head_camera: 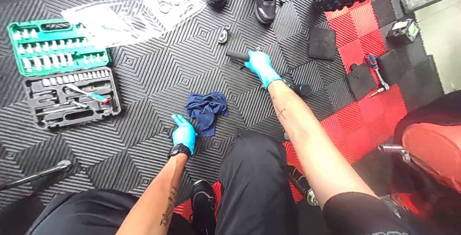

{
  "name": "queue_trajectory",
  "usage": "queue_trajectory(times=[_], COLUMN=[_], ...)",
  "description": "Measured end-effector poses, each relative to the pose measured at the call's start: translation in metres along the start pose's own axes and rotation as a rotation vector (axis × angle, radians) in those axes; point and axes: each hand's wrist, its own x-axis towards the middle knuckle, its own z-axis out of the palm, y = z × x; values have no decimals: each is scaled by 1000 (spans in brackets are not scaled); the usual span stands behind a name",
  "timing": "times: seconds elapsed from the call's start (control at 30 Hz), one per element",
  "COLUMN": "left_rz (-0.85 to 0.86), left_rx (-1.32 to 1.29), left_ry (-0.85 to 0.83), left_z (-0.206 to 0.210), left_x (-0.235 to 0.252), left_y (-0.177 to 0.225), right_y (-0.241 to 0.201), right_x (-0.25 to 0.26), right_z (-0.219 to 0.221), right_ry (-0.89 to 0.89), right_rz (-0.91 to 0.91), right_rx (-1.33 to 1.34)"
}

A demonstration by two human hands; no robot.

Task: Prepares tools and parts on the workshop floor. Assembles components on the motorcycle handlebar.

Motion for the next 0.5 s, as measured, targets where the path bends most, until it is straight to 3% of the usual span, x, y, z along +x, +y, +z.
queue_trajectory(times=[0.13,0.23,0.33,0.4,0.5], left_rz=[-8,-17,-22,-24,-20], left_rx=[-15,-22,-21,-24,-25], left_ry=[4,7,5,-2,-16], left_z=[1,0,1,1,-1], left_x=[-1,0,1,1,1], left_y=[0,1,2,1,1], right_y=[66,143,190,198,161], right_x=[-98,-146,-191,-204,-199], right_z=[-20,18,74,91,61], right_ry=[189,185,121,115,224], right_rz=[215,428,576,641,599], right_rx=[471,503,488,449,388])
